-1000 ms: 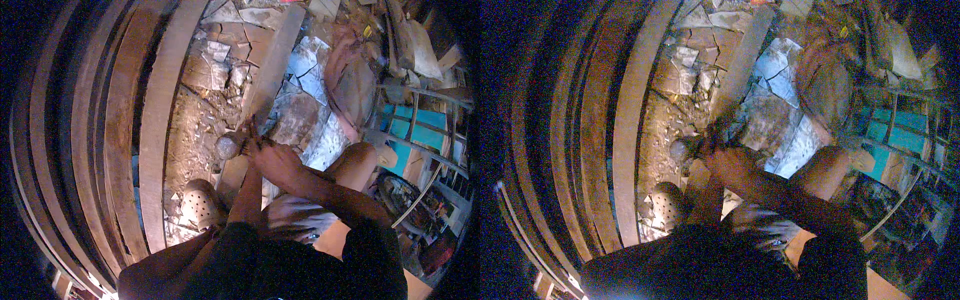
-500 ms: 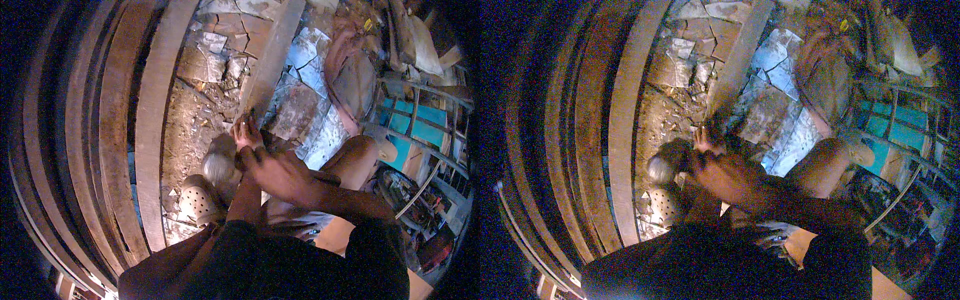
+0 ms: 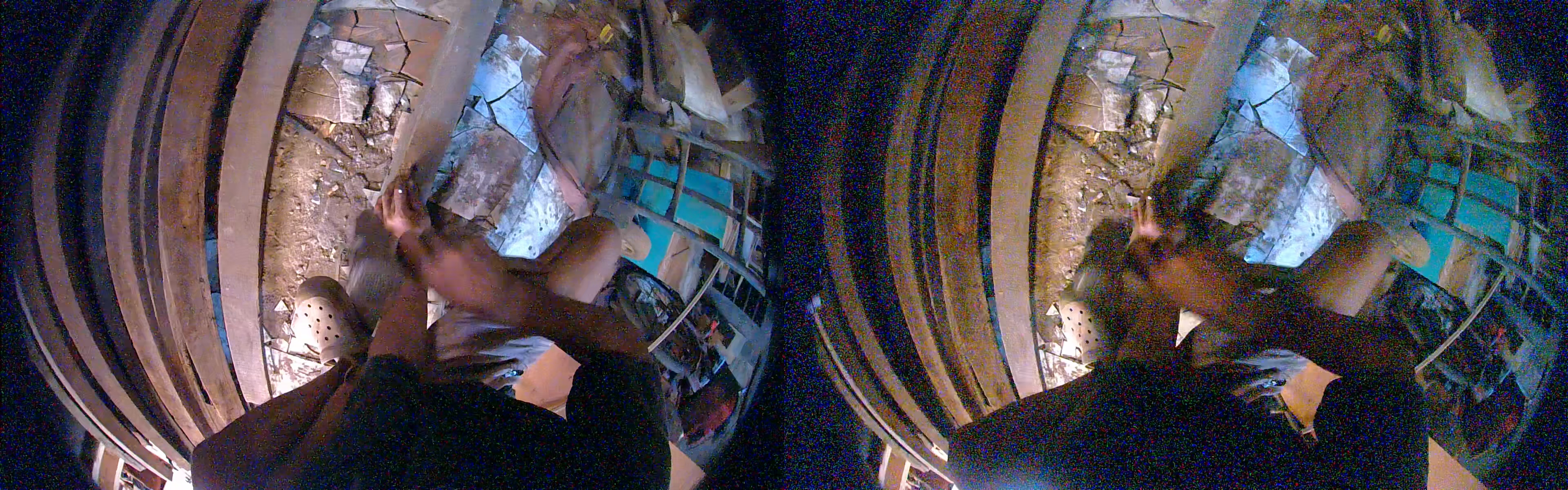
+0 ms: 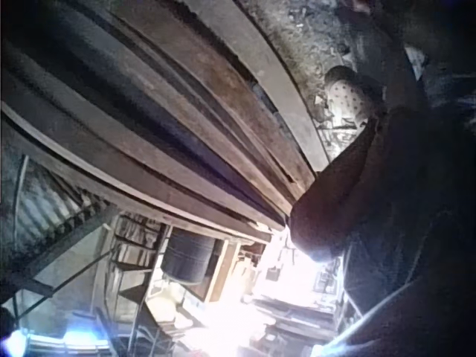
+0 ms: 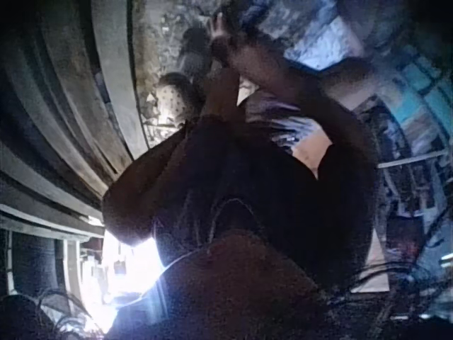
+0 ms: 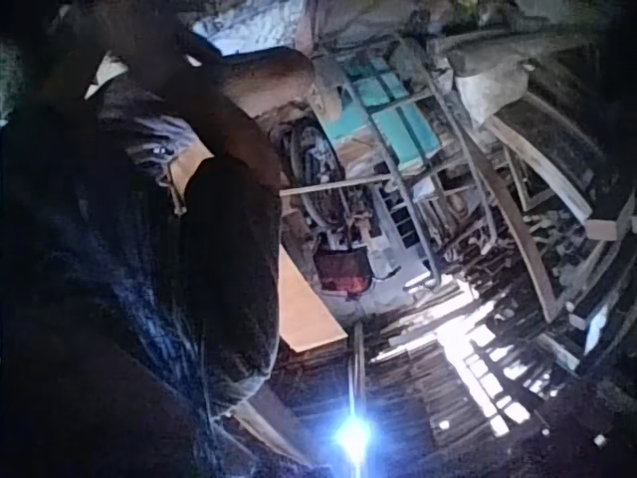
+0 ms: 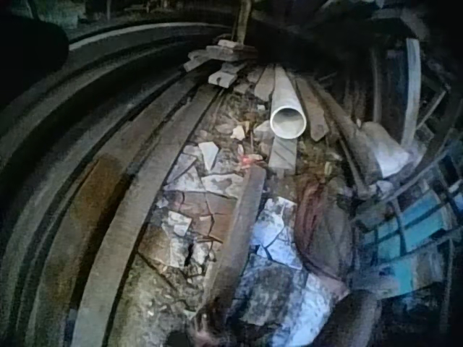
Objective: The person uses a hammer and pliers to pull nails from a wooden plank in a demolition site.
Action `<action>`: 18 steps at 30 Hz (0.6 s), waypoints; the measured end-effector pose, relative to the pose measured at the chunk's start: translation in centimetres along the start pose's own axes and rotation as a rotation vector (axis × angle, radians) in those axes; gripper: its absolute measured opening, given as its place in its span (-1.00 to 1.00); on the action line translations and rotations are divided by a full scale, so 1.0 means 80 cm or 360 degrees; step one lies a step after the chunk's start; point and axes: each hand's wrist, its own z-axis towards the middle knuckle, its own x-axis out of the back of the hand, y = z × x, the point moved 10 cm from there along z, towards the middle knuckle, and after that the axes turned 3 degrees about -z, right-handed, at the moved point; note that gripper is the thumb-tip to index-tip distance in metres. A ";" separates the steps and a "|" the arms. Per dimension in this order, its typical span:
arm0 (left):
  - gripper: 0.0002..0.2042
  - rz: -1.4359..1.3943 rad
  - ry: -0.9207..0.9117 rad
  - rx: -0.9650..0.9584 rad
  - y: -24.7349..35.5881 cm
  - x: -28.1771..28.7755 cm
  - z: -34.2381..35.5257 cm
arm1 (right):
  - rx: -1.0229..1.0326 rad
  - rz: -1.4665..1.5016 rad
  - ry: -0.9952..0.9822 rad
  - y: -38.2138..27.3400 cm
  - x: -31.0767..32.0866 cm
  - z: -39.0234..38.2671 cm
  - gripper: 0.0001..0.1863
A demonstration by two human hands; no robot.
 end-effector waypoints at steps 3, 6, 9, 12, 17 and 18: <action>-0.54 -0.0105 -0.0073 0.0068 -0.037 -0.025 -0.021 | -0.0088 0.0064 -0.0066 0.035 -0.031 0.033 -0.68; -0.50 -0.0063 -0.0060 0.0104 -0.060 -0.024 -0.015 | -0.0007 0.0150 0.0028 0.006 0.015 0.019 -0.62; -0.46 0.0237 -0.0269 -0.0108 -0.058 -0.021 -0.029 | 0.0112 0.0253 0.0295 -0.014 0.049 -0.014 -0.58; -0.68 -0.0436 -0.0012 0.0301 -0.049 -0.016 -0.014 | -0.0019 0.0048 0.0348 0.010 0.016 0.007 -0.55; -0.79 -0.0254 0.0111 0.0278 -0.066 -0.005 -0.003 | 0.0029 0.0166 0.0257 -0.009 0.015 0.019 -0.55; -0.79 -0.0110 0.0092 0.0242 -0.070 -0.001 0.000 | 0.0114 0.0266 0.0466 -0.024 0.057 0.013 -0.55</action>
